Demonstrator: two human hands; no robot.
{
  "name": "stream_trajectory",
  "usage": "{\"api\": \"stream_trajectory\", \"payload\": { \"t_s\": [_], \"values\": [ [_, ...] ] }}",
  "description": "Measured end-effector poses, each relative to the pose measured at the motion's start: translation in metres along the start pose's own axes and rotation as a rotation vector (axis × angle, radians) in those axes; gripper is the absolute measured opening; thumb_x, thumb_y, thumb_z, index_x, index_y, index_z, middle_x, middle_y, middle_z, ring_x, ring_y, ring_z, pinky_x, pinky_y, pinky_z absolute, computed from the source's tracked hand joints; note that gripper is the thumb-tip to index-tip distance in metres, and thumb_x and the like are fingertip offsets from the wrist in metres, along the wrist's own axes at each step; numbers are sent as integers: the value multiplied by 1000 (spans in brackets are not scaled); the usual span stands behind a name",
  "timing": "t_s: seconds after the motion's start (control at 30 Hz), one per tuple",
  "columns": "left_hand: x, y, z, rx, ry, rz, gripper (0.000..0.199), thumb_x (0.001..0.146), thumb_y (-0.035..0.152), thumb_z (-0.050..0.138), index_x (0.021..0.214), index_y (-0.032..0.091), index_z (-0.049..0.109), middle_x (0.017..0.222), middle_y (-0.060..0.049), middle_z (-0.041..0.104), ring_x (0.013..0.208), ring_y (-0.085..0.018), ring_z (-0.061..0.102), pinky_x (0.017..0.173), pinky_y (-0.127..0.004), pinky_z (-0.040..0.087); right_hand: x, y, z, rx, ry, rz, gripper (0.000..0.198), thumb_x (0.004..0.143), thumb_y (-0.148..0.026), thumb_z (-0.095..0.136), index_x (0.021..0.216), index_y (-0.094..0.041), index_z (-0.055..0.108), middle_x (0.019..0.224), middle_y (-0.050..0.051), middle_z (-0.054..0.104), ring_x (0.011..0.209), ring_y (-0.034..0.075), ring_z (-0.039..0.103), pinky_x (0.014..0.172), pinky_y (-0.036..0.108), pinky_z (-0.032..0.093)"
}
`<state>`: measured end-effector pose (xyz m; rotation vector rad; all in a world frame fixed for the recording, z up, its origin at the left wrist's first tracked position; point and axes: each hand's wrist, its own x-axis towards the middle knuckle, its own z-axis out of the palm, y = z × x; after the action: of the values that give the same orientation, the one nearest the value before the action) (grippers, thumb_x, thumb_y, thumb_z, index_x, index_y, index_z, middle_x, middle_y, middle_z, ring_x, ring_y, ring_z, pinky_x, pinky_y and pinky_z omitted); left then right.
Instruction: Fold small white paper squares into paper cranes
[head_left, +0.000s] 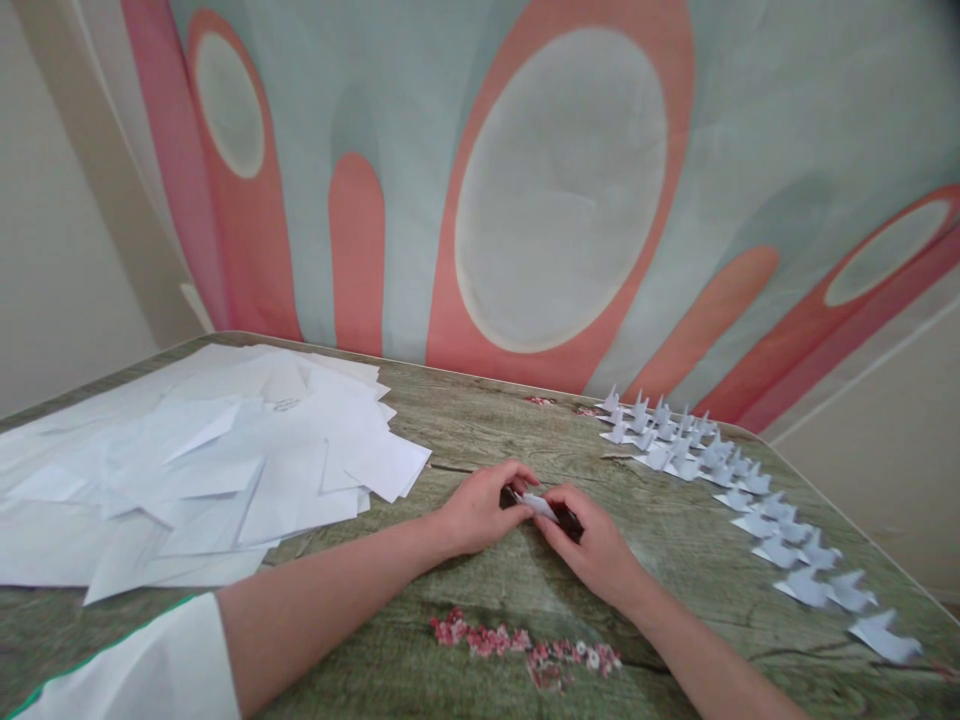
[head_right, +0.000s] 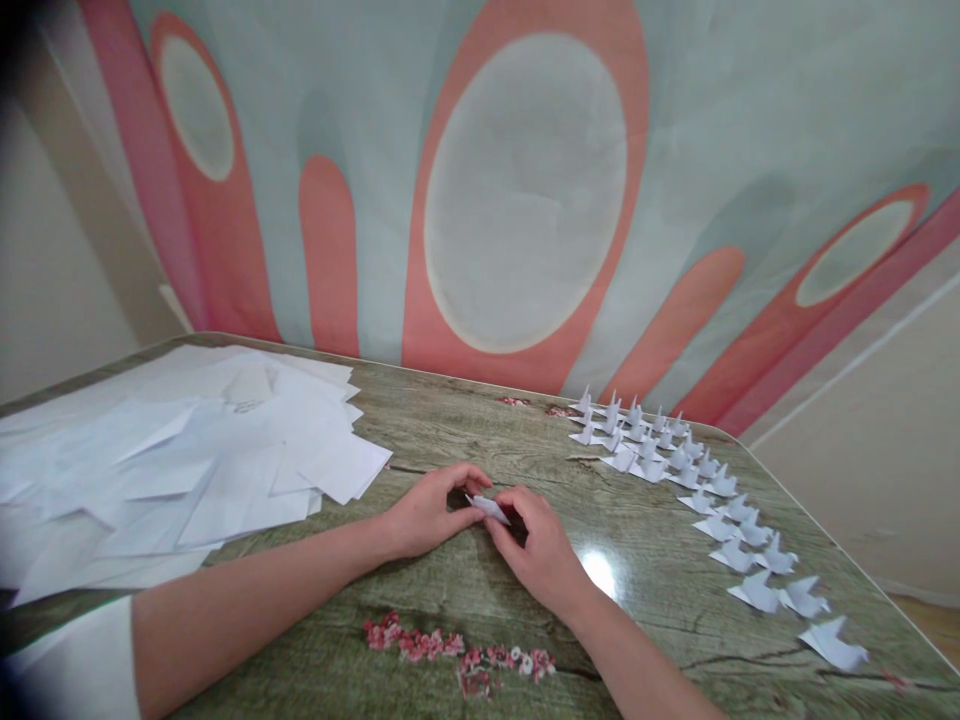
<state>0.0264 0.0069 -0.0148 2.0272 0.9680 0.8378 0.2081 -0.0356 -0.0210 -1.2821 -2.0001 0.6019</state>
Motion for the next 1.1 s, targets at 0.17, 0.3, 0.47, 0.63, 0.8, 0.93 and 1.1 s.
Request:
{"api": "stream_trajectory", "payload": {
  "t_s": [0.17,0.3,0.47,0.63,0.8,0.93,1.1],
  "values": [
    [-1,3,-1,-32,-9,12,26,74,20,63,99,18,58,87,0,64,82,-14,59,77,-23,44,2,-3,-3,-6,-1,-52,9,86,-23,49,82,-20,55,78,2,55,71,16,51,66,29,40],
    [-2,7,-2,29,-48,46,12,78,20,58,89,19,62,85,0,65,80,-13,59,74,-23,43,0,-3,-1,14,32,-46,8,86,-23,48,83,-20,55,78,1,57,71,15,52,66,27,40],
    [-2,9,-3,162,-43,103,8,77,21,59,84,19,62,82,0,64,81,-15,57,75,-25,42,-2,0,2,-68,83,-77,5,84,-17,49,84,-20,54,77,1,58,69,14,53,63,26,41],
    [-4,13,-5,315,29,245,17,74,23,65,90,20,61,94,-3,60,95,-19,51,86,-31,37,-1,0,2,-360,151,-283,10,80,-9,49,83,-17,55,82,4,60,78,18,55,73,32,42],
    [-8,15,-5,410,24,279,5,79,21,59,84,19,60,91,-3,60,92,-19,50,83,-31,37,-4,-7,-1,-546,152,-423,12,81,-8,48,82,-16,56,83,6,62,79,19,55,74,34,41],
    [-7,13,-4,403,29,300,1,79,20,59,80,19,60,87,-2,60,90,-18,51,81,-30,37,-4,-9,-2,-532,185,-433,11,81,-8,49,83,-16,56,83,6,61,79,19,55,74,34,41],
    [-6,13,-5,391,38,335,7,83,23,57,78,20,60,87,-1,61,90,-17,51,80,-30,36,-2,-5,-6,-480,219,-408,12,78,-8,50,83,-17,57,84,6,61,80,18,55,72,33,40]
  ]
}}
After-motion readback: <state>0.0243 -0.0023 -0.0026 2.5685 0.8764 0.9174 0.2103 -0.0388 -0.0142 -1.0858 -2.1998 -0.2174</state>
